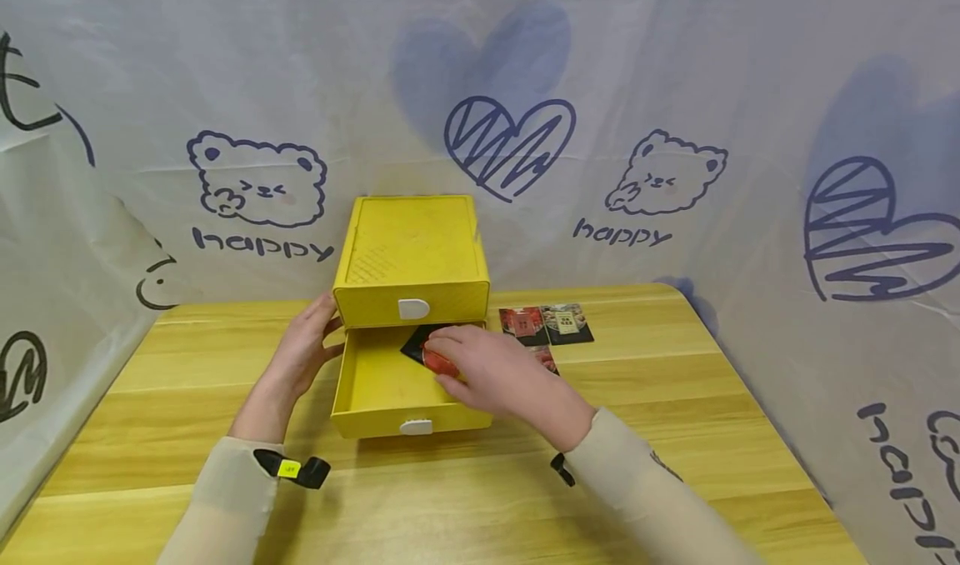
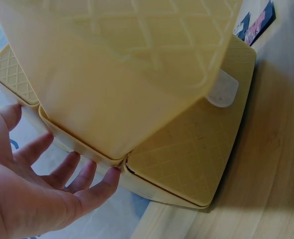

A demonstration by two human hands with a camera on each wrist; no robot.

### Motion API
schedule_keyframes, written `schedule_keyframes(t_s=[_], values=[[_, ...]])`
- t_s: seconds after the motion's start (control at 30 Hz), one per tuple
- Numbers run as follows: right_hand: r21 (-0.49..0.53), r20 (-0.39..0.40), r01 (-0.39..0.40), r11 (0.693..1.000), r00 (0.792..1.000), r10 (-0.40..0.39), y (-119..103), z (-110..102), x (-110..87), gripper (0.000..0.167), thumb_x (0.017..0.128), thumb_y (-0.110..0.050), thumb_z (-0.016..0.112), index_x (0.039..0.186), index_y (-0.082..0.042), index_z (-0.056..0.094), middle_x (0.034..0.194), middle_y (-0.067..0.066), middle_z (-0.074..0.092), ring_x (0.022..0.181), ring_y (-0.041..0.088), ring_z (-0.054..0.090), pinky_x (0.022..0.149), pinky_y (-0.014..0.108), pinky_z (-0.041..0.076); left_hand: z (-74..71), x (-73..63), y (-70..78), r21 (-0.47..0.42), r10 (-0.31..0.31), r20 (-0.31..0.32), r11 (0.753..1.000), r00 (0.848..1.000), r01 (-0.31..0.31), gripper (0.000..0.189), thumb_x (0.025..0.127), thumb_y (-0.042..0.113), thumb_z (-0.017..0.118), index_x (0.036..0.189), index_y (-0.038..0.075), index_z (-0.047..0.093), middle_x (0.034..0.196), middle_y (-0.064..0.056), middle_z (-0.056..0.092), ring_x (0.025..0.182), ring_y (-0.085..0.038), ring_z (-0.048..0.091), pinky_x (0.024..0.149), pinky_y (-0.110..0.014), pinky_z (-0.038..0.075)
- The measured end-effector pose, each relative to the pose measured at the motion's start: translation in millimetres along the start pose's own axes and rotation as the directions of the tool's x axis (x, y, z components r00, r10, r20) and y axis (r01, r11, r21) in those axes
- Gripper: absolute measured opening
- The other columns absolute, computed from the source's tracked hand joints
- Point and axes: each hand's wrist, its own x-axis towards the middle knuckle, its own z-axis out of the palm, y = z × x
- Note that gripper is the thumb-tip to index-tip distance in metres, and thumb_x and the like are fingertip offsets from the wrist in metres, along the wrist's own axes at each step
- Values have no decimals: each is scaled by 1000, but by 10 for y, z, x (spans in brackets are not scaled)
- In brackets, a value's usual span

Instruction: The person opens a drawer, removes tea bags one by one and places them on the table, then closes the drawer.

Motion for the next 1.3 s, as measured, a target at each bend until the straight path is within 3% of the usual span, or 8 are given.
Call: schedule_keyframes(t_s=[0.3, 0.47, 0.63, 0.87, 1.03, 1.2, 1.3], values=[[-11, 171, -27, 1000, 985, 28, 45, -42, 173, 54, 98, -27, 72, 145, -3, 59, 148, 14, 59, 132, 32, 60, 106, 45, 53, 11, 6, 2, 5, 0, 3, 1000, 1000, 0, 59, 113, 42, 41, 165, 17, 31, 171, -9, 25, 152, -38, 30, 121, -64, 29], [-16, 282, -67, 998, 957, 68, 76, -24, 251, 60, 100, -31, 70, 151, -4, 53, 152, 15, 55, 133, 32, 58, 109, 46, 50, 14, 5, -9, 7, 3, 5, 1000, 1000, -3, 60, 113, 43, 41, 165, 16, 30, 172, -9, 23, 153, -38, 30, 121, -65, 28], [-54, 347, -76, 996, 933, 90, 127, 25, 342, 64, 101, -34, 69, 154, -5, 48, 150, 13, 57, 123, 28, 63, 103, 43, 54, 6, 4, -15, 8, 12, 8, 1000, 1000, -12, 60, 113, 42, 41, 165, 16, 30, 172, -9, 23, 153, -39, 28, 121, -65, 28], [-91, 371, -38, 995, 926, 69, 146, 101, 468, 54, 99, -33, 69, 144, -4, 57, 125, 10, 69, 96, 23, 66, 86, 40, 57, 1, 0, -32, 0, 10, 5, 1000, 1000, -10, 59, 113, 41, 40, 165, 14, 29, 172, -10, 23, 153, -40, 29, 121, -65, 27], [-117, 383, -3, 993, 923, 48, 144, 141, 517, 43, 99, -31, 70, 134, -7, 63, 111, 7, 70, 90, 21, 65, 82, 39, 56, 5, 5, -42, -6, 12, 2, 1000, 1000, -12, 60, 113, 40, 40, 165, 13, 29, 172, -11, 24, 153, -40, 29, 121, -66, 27], [-137, 371, 29, 990, 928, 24, 141, 155, 538, 33, 99, -27, 69, 128, -10, 65, 108, 6, 70, 90, 21, 65, 81, 40, 57, 11, 2, -36, 3, 16, -2, 1000, 1000, -16, 60, 113, 42, 40, 165, 14, 30, 172, -10, 24, 153, -40, 28, 121, -66, 27], [-143, 365, 49, 989, 931, 7, 145, 156, 536, 34, 100, -24, 70, 131, -11, 66, 115, 7, 72, 95, 22, 68, 86, 40, 58, 12, 3, -33, 7, 13, -8, 1000, 1000, -13, 60, 113, 43, 40, 165, 15, 30, 172, -9, 24, 153, -39, 29, 121, -65, 28]])
